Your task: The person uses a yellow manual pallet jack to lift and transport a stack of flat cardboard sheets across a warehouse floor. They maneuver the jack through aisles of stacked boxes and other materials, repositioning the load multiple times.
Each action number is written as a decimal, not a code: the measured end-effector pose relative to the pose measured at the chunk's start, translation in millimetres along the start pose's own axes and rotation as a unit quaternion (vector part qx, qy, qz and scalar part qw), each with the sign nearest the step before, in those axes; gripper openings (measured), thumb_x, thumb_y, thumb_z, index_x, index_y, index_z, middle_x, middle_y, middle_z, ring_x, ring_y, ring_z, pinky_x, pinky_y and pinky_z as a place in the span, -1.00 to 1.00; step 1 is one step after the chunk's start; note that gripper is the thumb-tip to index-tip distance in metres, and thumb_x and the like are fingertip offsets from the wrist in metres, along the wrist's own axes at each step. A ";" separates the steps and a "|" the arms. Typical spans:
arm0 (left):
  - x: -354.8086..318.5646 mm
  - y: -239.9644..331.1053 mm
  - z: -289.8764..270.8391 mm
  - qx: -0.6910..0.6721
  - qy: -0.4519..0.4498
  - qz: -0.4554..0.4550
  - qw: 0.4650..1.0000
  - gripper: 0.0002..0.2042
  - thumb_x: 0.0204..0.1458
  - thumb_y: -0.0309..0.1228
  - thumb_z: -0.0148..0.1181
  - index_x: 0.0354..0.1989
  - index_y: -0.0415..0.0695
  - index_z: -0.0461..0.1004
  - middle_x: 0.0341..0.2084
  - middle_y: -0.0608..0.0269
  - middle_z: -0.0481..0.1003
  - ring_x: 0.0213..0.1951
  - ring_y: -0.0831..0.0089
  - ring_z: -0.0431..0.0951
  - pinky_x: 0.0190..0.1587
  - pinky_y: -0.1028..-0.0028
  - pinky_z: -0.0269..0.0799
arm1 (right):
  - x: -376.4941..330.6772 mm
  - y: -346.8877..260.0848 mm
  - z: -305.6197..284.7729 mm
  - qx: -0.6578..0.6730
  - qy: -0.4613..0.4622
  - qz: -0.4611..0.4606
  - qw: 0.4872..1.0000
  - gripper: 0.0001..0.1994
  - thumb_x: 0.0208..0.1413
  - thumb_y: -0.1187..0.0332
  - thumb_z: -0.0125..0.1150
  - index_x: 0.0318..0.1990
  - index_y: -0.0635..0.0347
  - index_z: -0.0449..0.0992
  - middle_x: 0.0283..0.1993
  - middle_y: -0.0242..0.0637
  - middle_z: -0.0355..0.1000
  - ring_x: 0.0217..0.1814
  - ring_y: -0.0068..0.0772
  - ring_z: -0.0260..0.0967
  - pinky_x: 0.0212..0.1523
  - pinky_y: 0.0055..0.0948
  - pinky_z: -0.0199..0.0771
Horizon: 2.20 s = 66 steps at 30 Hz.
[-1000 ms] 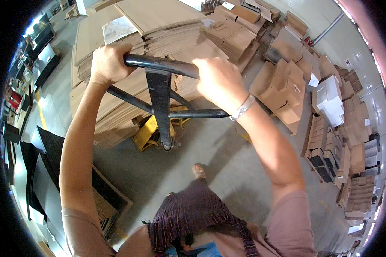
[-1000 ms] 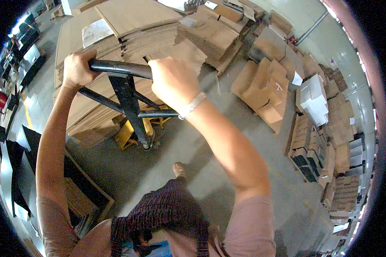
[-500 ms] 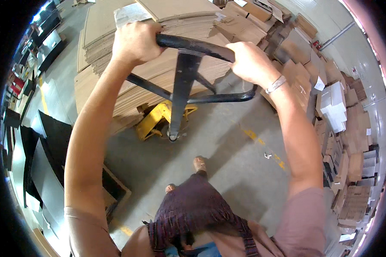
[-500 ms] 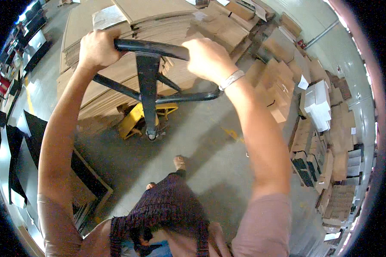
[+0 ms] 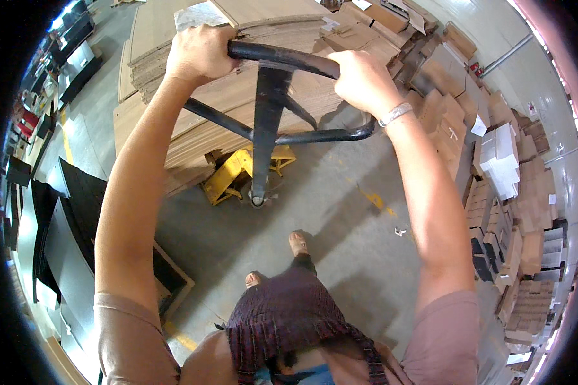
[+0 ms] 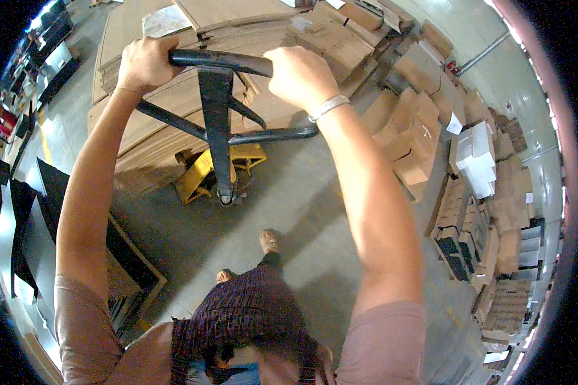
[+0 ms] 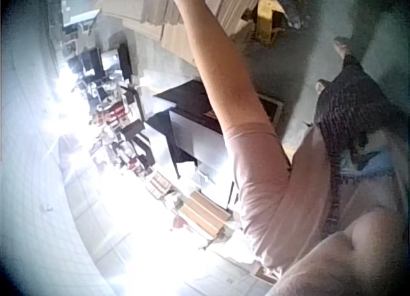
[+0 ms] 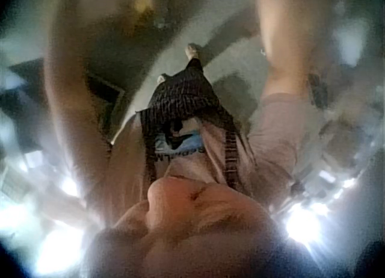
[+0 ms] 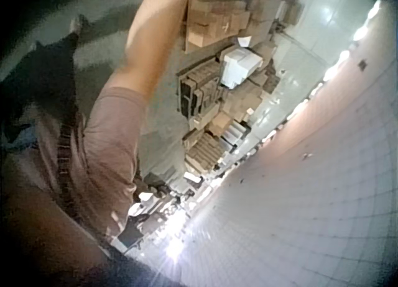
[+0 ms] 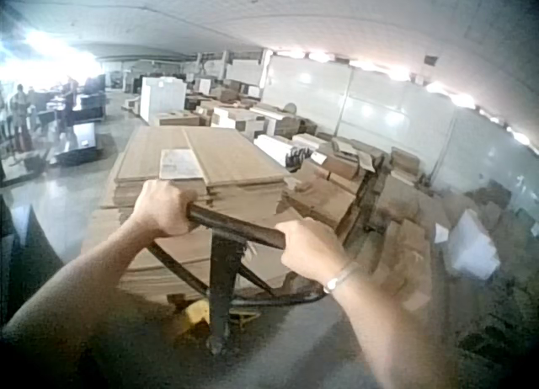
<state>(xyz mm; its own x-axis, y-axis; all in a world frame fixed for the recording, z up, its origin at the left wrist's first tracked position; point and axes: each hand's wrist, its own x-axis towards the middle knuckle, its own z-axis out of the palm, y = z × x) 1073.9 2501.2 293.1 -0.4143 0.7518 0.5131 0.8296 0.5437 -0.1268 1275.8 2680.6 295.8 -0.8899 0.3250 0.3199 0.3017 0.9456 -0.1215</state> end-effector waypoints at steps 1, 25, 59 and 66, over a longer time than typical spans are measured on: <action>-0.7 0.2 -1.6 -0.002 -0.009 0.000 1.000 -0.75 -0.16 -0.12 0.27 -0.36 0.03 0.61 -0.45 0.11 0.60 -0.31 0.13 0.62 -0.21 0.22 0.54 | 1.9 4.0 4.2 -0.001 0.010 -0.017 1.000 -0.63 -0.14 0.44 0.06 -0.12 0.08 0.61 -0.27 0.08 0.52 -0.17 0.07 0.51 -0.08 -0.06 0.51; -78.5 186.7 -86.4 0.077 -0.077 -0.232 0.967 -0.65 -0.16 -0.11 0.40 -0.51 -0.15 0.47 -0.60 0.03 0.50 -0.43 -0.01 0.54 -0.33 0.14 0.42 | -36.4 115.3 -15.4 0.121 0.026 -0.295 0.947 -0.64 -0.23 0.51 0.09 -0.19 0.07 0.62 -0.42 0.00 0.52 -0.33 -0.01 0.52 -0.28 -0.12 0.52; -222.3 353.6 -191.4 0.037 -0.051 -0.205 0.977 -0.77 -0.24 -0.35 0.38 -0.51 -0.14 0.44 -0.62 0.06 0.47 -0.47 0.01 0.51 -0.37 0.17 0.39 | -259.9 140.8 -95.0 0.186 -0.012 -0.321 0.928 -0.75 -0.16 0.52 0.04 -0.30 0.17 0.60 -0.40 0.03 0.50 -0.28 0.06 0.49 -0.23 -0.08 0.50; -217.8 314.9 -185.6 0.055 -0.032 -0.159 0.985 -0.77 -0.23 -0.28 0.39 -0.46 -0.10 0.49 -0.61 0.05 0.50 -0.45 -0.02 0.52 -0.35 0.17 0.42 | -251.9 115.9 -97.9 0.136 0.006 -0.268 0.954 -0.69 -0.16 0.51 0.03 -0.22 0.15 0.62 -0.37 0.01 0.53 -0.27 0.05 0.51 -0.19 -0.10 0.52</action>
<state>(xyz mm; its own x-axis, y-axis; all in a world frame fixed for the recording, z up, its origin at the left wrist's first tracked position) 1494.8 2439.4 299.1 -0.6727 0.5565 0.4877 0.6093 0.7905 -0.0616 1568.4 2709.4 293.2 -0.8868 -0.2025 0.4155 -0.2970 0.9385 -0.1763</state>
